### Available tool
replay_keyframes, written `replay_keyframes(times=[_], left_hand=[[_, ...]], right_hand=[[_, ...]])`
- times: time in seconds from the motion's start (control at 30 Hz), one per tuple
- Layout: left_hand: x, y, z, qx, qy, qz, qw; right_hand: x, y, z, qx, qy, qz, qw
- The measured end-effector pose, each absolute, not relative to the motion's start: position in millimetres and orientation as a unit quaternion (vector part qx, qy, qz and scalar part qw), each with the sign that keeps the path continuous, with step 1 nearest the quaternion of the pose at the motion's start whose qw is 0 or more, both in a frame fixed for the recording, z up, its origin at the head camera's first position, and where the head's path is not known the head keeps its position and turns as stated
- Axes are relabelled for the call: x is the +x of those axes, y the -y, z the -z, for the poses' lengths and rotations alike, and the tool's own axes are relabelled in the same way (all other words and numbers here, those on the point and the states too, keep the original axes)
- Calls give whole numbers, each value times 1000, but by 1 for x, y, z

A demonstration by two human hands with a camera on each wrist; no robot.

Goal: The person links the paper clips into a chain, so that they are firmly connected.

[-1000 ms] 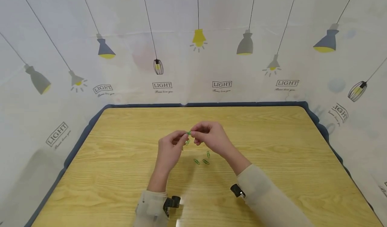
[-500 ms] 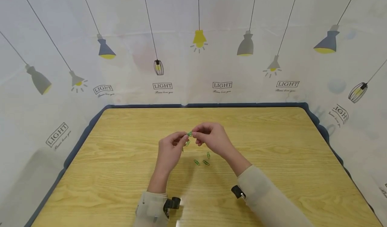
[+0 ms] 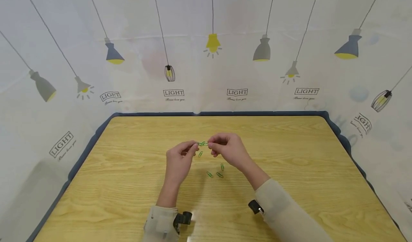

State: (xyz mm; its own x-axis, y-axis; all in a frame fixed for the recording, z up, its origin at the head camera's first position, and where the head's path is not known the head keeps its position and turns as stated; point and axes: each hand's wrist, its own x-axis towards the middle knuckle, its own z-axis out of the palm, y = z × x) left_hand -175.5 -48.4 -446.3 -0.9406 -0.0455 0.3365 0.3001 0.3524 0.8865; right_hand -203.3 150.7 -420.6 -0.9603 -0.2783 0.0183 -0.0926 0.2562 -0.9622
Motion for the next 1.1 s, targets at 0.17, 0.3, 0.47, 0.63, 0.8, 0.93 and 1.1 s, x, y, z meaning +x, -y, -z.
replay_keyframes(times=[0.17, 0.3, 0.47, 0.63, 0.8, 0.93, 1.1], left_hand=[[-176, 48, 448, -78, 809, 568, 130], [-176, 47, 448, -84, 807, 572, 120], [-176, 46, 448, -88, 802, 583, 101], [-177, 45, 449, -93, 793, 597, 75], [-177, 43, 451, -92, 792, 601, 54], [-178, 41, 451, -100, 790, 602, 53], [-179, 39, 451, -117, 777, 616, 49]], right_hand=[[-203, -150, 422, -117, -799, 587, 62], [-202, -149, 423, -116, -803, 582, 45], [-201, -147, 424, -112, -803, 584, 26], [-199, -143, 424, -107, -801, 589, 13], [-198, -140, 423, -112, -803, 585, 7], [-196, -138, 421, -123, -807, 578, 3], [-195, -136, 419, -132, -809, 573, -1]])
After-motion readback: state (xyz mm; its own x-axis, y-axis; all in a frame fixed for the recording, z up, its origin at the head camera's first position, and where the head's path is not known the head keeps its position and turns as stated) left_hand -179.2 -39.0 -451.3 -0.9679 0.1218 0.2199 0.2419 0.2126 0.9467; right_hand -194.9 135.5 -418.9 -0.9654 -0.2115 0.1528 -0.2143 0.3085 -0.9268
